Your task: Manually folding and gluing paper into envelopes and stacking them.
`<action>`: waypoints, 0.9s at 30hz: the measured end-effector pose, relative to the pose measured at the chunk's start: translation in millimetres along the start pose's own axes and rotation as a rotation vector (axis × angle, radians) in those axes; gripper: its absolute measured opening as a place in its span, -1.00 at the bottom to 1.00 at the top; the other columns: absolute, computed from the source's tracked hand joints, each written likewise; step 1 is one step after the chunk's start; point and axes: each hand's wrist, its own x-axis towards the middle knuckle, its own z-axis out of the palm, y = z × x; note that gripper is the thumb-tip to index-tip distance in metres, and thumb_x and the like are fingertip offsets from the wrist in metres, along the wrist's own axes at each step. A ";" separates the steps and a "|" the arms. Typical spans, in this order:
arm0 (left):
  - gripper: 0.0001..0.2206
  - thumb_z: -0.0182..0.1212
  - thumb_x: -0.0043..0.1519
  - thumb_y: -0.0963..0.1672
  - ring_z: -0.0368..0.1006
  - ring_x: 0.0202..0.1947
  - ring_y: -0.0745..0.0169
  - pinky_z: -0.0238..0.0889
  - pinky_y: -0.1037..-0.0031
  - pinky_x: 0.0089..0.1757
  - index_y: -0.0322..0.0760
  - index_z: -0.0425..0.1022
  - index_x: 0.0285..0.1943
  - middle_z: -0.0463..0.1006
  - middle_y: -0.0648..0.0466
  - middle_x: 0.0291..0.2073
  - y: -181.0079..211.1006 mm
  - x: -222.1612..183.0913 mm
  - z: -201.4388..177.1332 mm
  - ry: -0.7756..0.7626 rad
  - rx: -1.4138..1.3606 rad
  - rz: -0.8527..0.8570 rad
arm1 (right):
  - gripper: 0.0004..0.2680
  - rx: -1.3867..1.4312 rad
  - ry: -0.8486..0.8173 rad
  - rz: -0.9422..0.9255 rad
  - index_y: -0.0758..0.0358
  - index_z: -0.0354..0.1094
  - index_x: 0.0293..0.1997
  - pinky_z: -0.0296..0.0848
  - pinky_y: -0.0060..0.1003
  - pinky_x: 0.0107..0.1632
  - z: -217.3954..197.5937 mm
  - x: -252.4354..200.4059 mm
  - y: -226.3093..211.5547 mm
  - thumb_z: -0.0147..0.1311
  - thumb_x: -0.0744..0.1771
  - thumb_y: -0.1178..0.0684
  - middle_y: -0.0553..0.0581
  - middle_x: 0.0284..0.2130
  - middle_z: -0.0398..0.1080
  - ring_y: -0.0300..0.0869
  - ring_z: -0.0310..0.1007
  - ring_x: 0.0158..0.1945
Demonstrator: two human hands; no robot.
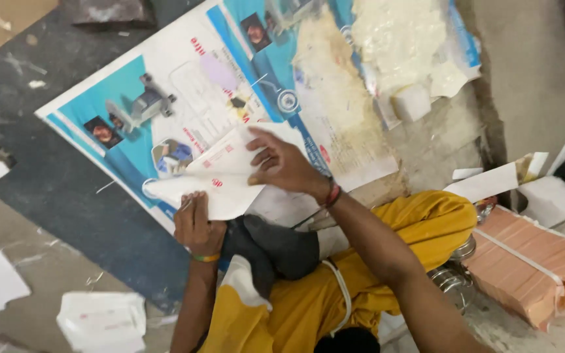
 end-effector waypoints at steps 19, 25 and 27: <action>-0.69 0.17 0.02 -0.25 0.55 -0.07 -0.20 0.45 0.05 0.11 -0.49 0.61 -0.04 0.59 -0.16 -0.16 -24.1 -2.7 26.8 0.100 -0.128 -0.132 | -0.77 -0.937 0.132 -0.317 0.13 0.42 0.04 0.52 -0.29 0.01 6.5 18.5 33.7 0.35 0.32 0.21 0.08 -0.13 0.53 -0.10 0.57 -0.06; -0.68 0.19 0.04 -0.27 0.53 -0.02 -0.19 0.45 0.05 0.16 -0.51 0.60 0.00 0.58 -0.18 -0.13 -21.9 -11.7 19.5 0.096 -0.164 -0.150 | -0.79 -0.807 0.247 -0.033 0.27 0.46 0.07 0.48 -0.29 -0.16 20.5 11.7 26.6 0.30 0.35 0.13 0.14 -0.21 0.51 -0.25 0.49 -0.24; -0.67 0.20 -0.01 -0.27 0.51 -0.05 -0.19 0.44 0.03 0.14 -0.48 0.61 -0.03 0.59 -0.17 -0.18 -19.9 0.6 16.5 0.097 -0.133 -0.146 | -0.63 -0.215 -0.090 0.029 0.33 0.37 0.16 0.52 -0.36 -0.11 14.0 10.9 8.7 0.34 0.24 0.18 0.12 -0.06 0.47 -0.28 0.49 -0.09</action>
